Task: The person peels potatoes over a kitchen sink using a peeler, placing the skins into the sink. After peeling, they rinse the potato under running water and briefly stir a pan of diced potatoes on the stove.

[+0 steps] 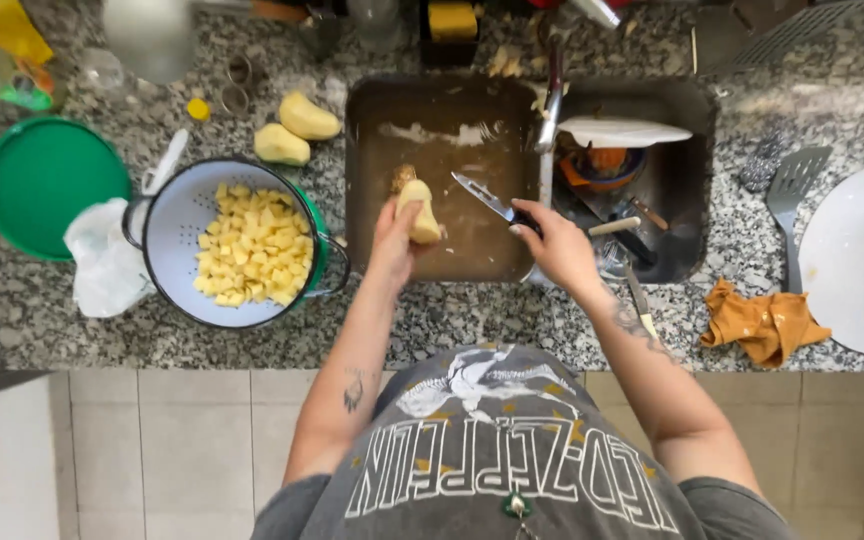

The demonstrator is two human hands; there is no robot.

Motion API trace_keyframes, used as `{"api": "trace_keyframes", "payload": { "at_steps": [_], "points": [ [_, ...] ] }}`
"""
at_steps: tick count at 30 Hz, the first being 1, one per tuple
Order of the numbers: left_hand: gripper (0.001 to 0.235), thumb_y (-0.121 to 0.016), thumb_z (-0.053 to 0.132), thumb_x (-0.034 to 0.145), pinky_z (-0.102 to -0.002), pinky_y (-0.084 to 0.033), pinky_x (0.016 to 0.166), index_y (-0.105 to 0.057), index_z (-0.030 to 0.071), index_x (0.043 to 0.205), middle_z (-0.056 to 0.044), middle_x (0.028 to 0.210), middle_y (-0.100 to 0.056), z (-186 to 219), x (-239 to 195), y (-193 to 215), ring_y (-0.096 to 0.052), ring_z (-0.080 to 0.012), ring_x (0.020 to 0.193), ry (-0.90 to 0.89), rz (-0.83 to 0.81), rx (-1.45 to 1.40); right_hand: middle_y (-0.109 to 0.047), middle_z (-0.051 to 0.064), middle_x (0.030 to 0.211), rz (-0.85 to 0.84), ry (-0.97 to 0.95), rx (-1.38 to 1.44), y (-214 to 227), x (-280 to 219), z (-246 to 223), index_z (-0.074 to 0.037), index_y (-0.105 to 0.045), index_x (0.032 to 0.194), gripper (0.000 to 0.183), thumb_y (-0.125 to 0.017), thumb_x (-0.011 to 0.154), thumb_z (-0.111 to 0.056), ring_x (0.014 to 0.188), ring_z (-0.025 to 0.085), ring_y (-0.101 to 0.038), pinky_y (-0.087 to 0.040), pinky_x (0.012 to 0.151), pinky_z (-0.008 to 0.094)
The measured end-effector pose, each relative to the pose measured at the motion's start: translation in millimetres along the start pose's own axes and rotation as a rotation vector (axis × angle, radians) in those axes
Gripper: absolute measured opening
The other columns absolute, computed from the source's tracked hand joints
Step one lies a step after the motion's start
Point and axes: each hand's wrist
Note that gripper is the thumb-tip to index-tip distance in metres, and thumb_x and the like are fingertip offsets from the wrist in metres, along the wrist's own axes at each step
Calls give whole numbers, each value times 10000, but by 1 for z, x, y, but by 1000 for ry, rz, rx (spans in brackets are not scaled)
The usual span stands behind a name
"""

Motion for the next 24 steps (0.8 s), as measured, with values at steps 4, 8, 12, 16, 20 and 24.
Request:
{"api": "trace_keyframes", "payload": {
  "at_steps": [4,8,12,16,20,24],
  "points": [
    [703,-839,315,636,-402,-527,788,-500,193,1239,-119,1152,-595,-21,80,5,-617,-278,986,-174,113,730,-606,223,1157,-167,-201,22,-52,34,18,-127,-493,1303,393,-543,918,-186,1023,376,-613,-498,839,487],
    [627,-750,445,594,-462,-492,807,-486,338,1152,-8,1147,-571,-44,135,7,-589,-289,1046,-222,121,1562,-561,269,1122,-156,-396,594,-104,75,37,-118,-484,1266,411,-563,866,-70,665,313,-664,-579,465,346],
    [641,-614,421,833,-645,-379,902,-316,326,1392,1,1341,-392,-43,132,-17,-395,-316,1204,-419,542,1693,-377,290,1298,14,-420,534,-120,109,50,-43,-272,1324,482,-459,888,42,1213,426,-439,-389,1020,534],
    [393,-574,197,862,-538,-487,808,-506,225,1248,-56,1290,-427,-56,143,-2,-448,-345,1142,-304,228,1956,-322,295,1387,-346,-357,297,-160,110,66,-23,-177,1323,668,-589,805,70,1244,442,-409,-303,1097,544],
    [530,-625,264,844,-577,-445,872,-419,250,1331,-66,1345,-391,-49,152,10,-423,-343,1209,-213,73,1952,-453,291,1309,-191,-368,419,-126,121,42,-27,-329,1277,433,-501,883,22,1220,434,-443,-369,1034,546],
    [695,-647,400,762,-456,-512,778,-347,188,1352,-171,1076,-613,-54,155,12,-613,-350,1013,-110,337,1046,-557,275,1192,-261,-287,426,-124,103,41,-62,-380,1272,391,-510,903,-59,1148,439,-505,-417,975,549]
  ]
}}
Point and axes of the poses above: each hand's wrist, its own x-axis towards the middle knuckle, its own y-axis out of the back of the hand, z = x × y
